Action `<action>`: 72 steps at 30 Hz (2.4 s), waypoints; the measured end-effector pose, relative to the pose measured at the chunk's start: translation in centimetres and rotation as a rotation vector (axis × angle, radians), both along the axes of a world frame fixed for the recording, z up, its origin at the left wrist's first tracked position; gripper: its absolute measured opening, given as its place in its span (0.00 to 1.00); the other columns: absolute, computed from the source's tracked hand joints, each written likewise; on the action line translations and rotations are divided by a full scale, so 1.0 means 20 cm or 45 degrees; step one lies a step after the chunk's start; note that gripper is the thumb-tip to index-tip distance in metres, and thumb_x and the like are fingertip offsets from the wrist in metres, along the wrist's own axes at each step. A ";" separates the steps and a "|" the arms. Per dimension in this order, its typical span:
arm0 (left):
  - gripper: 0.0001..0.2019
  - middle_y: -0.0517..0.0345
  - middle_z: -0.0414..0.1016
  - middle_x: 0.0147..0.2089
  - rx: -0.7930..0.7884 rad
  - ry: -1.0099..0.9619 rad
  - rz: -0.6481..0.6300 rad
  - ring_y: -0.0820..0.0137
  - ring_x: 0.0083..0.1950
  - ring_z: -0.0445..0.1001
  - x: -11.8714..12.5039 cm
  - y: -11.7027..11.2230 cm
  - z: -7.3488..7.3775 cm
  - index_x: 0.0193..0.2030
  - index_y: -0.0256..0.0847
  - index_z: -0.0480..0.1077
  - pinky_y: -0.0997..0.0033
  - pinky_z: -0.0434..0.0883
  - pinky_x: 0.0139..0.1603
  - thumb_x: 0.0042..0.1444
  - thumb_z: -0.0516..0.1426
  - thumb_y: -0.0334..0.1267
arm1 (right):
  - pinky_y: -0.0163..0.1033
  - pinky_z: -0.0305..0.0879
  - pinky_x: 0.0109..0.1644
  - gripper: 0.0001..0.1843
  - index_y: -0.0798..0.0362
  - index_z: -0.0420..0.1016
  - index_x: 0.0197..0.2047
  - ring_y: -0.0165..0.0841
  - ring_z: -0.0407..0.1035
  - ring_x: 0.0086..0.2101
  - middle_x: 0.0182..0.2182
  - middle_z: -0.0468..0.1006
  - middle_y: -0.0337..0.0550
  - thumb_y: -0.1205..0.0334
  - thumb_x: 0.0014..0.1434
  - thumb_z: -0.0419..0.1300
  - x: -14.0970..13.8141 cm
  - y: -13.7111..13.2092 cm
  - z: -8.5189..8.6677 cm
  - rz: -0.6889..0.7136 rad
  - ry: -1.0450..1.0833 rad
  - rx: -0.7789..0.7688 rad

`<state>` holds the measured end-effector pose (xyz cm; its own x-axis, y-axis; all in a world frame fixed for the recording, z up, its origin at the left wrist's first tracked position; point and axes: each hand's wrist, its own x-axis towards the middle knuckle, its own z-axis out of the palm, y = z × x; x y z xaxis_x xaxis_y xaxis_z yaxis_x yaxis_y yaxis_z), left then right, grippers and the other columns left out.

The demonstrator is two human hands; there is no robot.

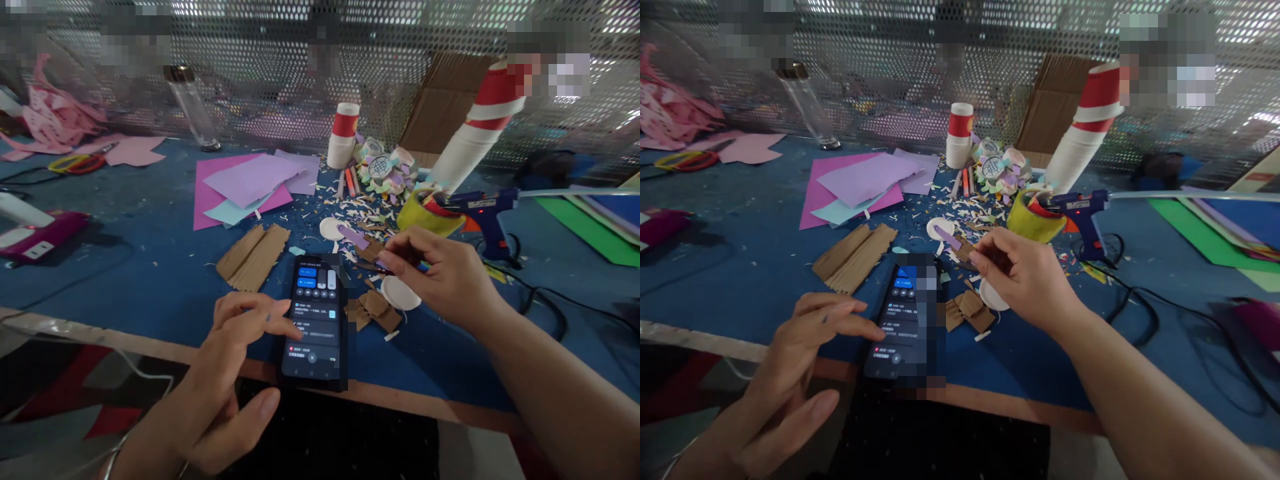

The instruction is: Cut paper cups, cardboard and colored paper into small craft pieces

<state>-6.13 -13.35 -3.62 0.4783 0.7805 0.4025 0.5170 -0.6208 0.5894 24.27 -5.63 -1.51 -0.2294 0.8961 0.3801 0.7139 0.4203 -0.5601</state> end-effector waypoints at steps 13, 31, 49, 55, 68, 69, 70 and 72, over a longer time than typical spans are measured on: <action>0.40 0.51 0.73 0.65 -0.064 0.236 0.028 0.50 0.69 0.60 0.07 0.04 0.01 0.78 0.50 0.37 0.40 0.50 0.67 0.63 0.52 0.41 | 0.35 0.62 0.27 0.06 0.50 0.73 0.35 0.30 0.67 0.24 0.27 0.77 0.39 0.59 0.64 0.61 0.00 0.00 0.00 -0.028 0.006 0.033; 0.35 0.48 0.77 0.57 0.080 -0.141 0.025 0.53 0.65 0.67 -0.01 0.03 -0.06 0.77 0.43 0.47 0.37 0.49 0.71 0.63 0.52 0.33 | 0.35 0.63 0.28 0.07 0.51 0.73 0.34 0.31 0.69 0.26 0.28 0.77 0.40 0.58 0.65 0.61 0.00 0.00 -0.01 -0.021 0.008 0.032; 0.43 0.52 0.81 0.52 0.284 -0.093 -0.455 0.56 0.57 0.71 0.00 0.08 0.01 0.73 0.36 0.52 0.51 0.67 0.54 0.47 0.54 0.24 | 0.34 0.62 0.27 0.07 0.51 0.73 0.35 0.29 0.67 0.25 0.26 0.76 0.39 0.58 0.64 0.61 0.00 0.01 -0.02 -0.008 0.005 0.048; 0.42 0.50 0.78 0.57 0.225 0.109 -0.298 0.56 0.60 0.66 0.02 0.06 0.01 0.75 0.34 0.45 0.51 0.59 0.59 0.53 0.55 0.29 | 0.35 0.63 0.28 0.07 0.51 0.73 0.35 0.31 0.70 0.26 0.28 0.77 0.41 0.58 0.64 0.60 0.00 0.01 -0.02 0.000 0.011 0.035; 0.44 0.45 0.73 0.65 0.099 0.196 -0.104 0.52 0.66 0.61 0.05 0.06 -0.02 0.78 0.34 0.37 0.46 0.51 0.63 0.59 0.55 0.34 | 0.35 0.63 0.28 0.08 0.51 0.73 0.35 0.30 0.69 0.25 0.28 0.77 0.40 0.58 0.65 0.61 0.01 0.00 -0.02 0.001 0.006 0.040; 0.44 0.45 0.72 0.65 0.102 0.182 -0.108 0.52 0.66 0.60 0.05 0.06 -0.02 0.78 0.34 0.37 0.45 0.51 0.63 0.59 0.55 0.34 | 0.35 0.63 0.28 0.08 0.51 0.73 0.35 0.30 0.69 0.26 0.28 0.77 0.40 0.58 0.65 0.61 0.01 0.00 -0.02 -0.003 0.004 0.045; 0.44 0.45 0.72 0.66 0.100 0.170 -0.113 0.52 0.65 0.60 0.05 0.05 -0.02 0.78 0.34 0.37 0.45 0.51 0.63 0.59 0.55 0.33 | 0.35 0.63 0.28 0.08 0.51 0.73 0.35 0.30 0.69 0.26 0.28 0.77 0.40 0.58 0.65 0.61 0.01 0.00 -0.02 -0.005 0.002 0.047; 0.44 0.46 0.72 0.66 0.099 0.146 -0.116 0.52 0.65 0.60 0.04 0.05 -0.02 0.78 0.36 0.37 0.44 0.52 0.63 0.58 0.55 0.32 | 0.35 0.63 0.28 0.07 0.51 0.73 0.35 0.30 0.69 0.26 0.28 0.77 0.40 0.58 0.65 0.61 0.01 0.00 -0.02 -0.005 0.001 0.051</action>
<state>-5.25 -12.36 -4.09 0.5921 0.7005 0.3984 0.5177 -0.7095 0.4781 24.46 -5.61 -1.83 -0.2258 0.8808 0.4161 0.7150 0.4400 -0.5433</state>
